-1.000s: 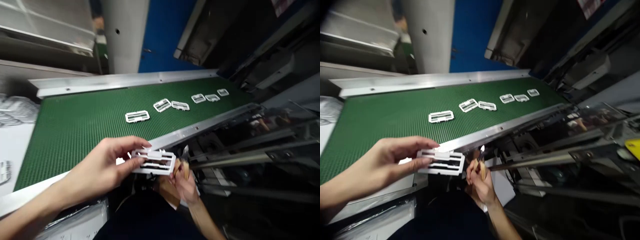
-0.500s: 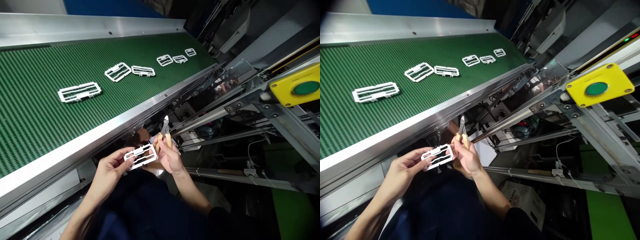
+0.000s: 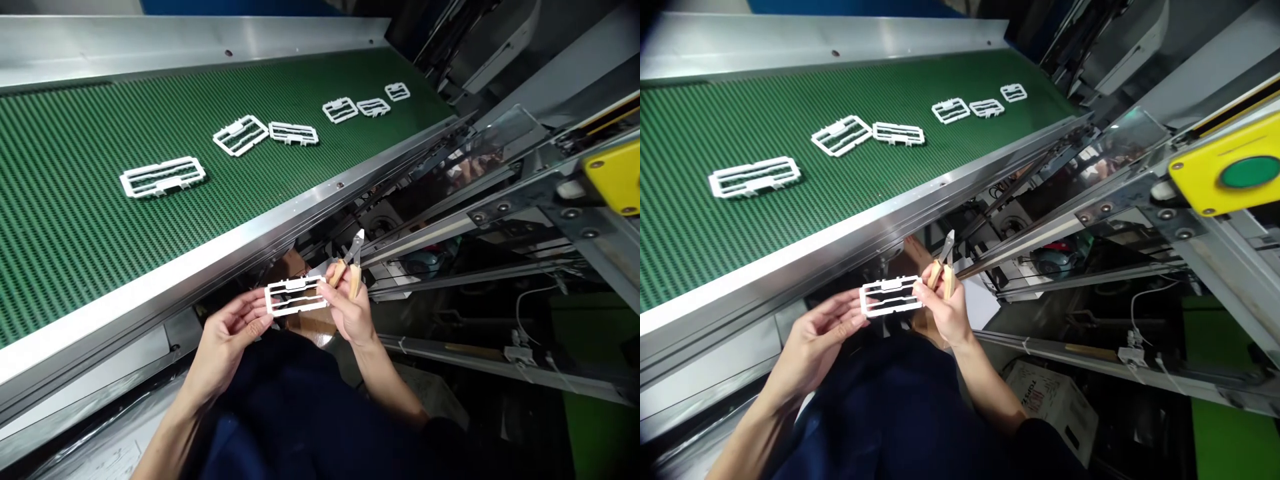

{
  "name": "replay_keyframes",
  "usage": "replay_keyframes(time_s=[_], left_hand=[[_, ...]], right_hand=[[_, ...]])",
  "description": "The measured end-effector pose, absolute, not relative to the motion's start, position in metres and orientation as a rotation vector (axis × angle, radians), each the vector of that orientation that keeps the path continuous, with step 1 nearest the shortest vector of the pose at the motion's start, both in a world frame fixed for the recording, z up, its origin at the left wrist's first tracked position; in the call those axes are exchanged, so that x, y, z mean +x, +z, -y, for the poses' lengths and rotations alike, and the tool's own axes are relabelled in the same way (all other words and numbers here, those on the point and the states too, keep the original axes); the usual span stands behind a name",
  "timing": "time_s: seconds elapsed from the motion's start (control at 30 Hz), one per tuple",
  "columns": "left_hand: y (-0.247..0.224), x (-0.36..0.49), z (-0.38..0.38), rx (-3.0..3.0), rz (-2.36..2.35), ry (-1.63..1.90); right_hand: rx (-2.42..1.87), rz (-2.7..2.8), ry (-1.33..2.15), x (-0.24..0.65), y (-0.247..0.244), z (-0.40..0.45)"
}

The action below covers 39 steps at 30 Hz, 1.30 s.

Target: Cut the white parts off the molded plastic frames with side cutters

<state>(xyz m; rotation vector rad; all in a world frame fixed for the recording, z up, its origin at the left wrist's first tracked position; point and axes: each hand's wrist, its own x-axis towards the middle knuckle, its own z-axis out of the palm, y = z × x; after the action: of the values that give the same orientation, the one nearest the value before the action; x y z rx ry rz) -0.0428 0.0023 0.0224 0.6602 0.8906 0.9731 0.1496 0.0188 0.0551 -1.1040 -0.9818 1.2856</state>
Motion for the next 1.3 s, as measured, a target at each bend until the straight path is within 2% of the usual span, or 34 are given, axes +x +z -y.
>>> replay_keyframes(time_s=[0.53,0.67,0.8,0.93,1.1,1.3], left_hand=[[0.021,-0.041,-0.013,0.925,-1.027,0.95],[0.02,-0.04,-0.013,1.052,-1.171,1.067],[0.022,-0.041,-0.016,1.114,-1.08,1.177],[0.024,-0.05,-0.02,1.259,-0.92,1.026],[0.02,-0.059,-0.011,1.414,-0.894,0.722],[0.019,-0.052,0.005,1.524,-0.813,0.593]], right_hand=[[-1.21,1.014,1.243,0.15,0.045,-0.019],[-1.211,1.014,1.269,0.15,0.04,-0.017],[-1.213,0.966,1.385,0.15,0.025,-0.01],[-1.285,1.008,1.545,0.149,0.001,0.008],[-1.532,1.37,1.648,0.153,-0.009,0.038],[-1.739,1.803,1.388,0.179,0.026,0.047]])
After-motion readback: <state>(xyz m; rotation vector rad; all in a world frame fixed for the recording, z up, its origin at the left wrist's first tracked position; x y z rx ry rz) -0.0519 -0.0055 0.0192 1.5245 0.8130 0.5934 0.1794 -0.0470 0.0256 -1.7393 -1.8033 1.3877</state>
